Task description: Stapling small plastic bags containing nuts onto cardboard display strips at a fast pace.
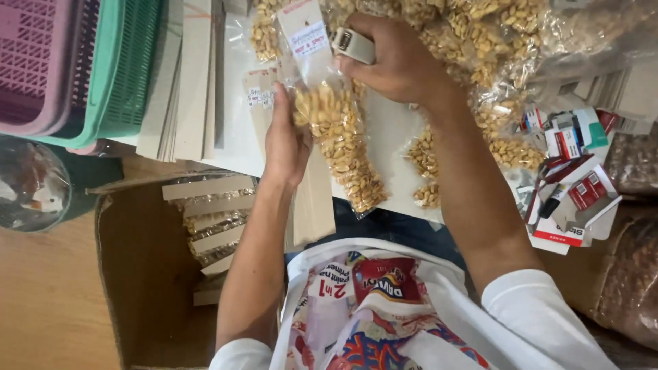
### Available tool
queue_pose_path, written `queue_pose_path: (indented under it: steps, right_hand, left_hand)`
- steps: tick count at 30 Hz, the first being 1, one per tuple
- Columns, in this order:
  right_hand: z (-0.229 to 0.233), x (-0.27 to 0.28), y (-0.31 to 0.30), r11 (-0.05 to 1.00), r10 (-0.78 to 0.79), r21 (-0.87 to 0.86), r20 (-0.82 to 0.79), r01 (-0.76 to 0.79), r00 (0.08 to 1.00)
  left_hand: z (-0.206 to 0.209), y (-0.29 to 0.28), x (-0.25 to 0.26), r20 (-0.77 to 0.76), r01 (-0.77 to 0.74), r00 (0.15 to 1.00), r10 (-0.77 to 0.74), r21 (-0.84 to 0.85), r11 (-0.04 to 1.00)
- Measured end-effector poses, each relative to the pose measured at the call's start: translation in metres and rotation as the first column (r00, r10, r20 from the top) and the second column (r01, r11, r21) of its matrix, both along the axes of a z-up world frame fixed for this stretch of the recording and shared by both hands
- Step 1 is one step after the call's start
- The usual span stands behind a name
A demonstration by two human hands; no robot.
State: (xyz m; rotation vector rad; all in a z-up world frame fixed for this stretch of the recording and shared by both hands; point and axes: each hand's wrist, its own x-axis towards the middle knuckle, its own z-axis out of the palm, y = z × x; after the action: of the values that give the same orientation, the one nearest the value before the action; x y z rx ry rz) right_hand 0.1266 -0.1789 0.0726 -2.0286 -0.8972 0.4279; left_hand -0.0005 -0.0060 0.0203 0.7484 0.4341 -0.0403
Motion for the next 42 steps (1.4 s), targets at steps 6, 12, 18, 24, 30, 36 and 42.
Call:
queue_pose_path:
  steps: [6, 12, 18, 24, 30, 36, 42]
  right_hand:
    - [-0.008, -0.003, 0.014, 0.995, -0.089, 0.072, 0.214, 0.075, 0.973]
    - [-0.007, -0.020, 0.054, 0.780, -0.332, 0.506, -0.166, 0.370, 0.928]
    - [-0.047, -0.032, 0.056, 0.515, -0.344, 0.550, -0.570, 0.657, 0.746]
    - [-0.068, -0.045, -0.030, 0.559, -0.330, 0.808, 0.011, 0.186, 0.944]
    - [-0.062, -0.050, -0.114, 0.706, -0.425, 0.297, -0.548, 0.643, 0.720]
    - [-0.085, -0.092, -0.142, 0.645, -0.588, 0.042, -0.611, 0.763, 0.531]
    - [-0.122, -0.100, -0.165, 0.420, -0.761, -0.064, -0.568, 0.905, 0.313]
  left_hand:
    - [0.019, -0.003, -0.006, 0.124, 0.069, 0.982, -0.142, 0.461, 0.885]
    - [0.018, -0.008, -0.011, 0.232, -0.083, 0.969, -0.090, 0.639, 0.765]
    - [0.002, -0.020, -0.031, 0.231, -0.076, 0.960, -0.160, 0.763, 0.642]
    - [0.083, -0.006, -0.093, 0.188, -0.071, 0.970, -0.156, 0.826, 0.559]
    - [0.078, 0.095, -0.217, 0.071, -0.361, 0.879, 0.472, 0.747, 0.559]
    - [-0.005, 0.166, -0.267, 0.154, -0.457, 0.783, 0.603, 0.800, 0.389]
    - [-0.105, 0.131, -0.223, -0.188, 0.060, 0.930, 0.316, 0.925, 0.374]
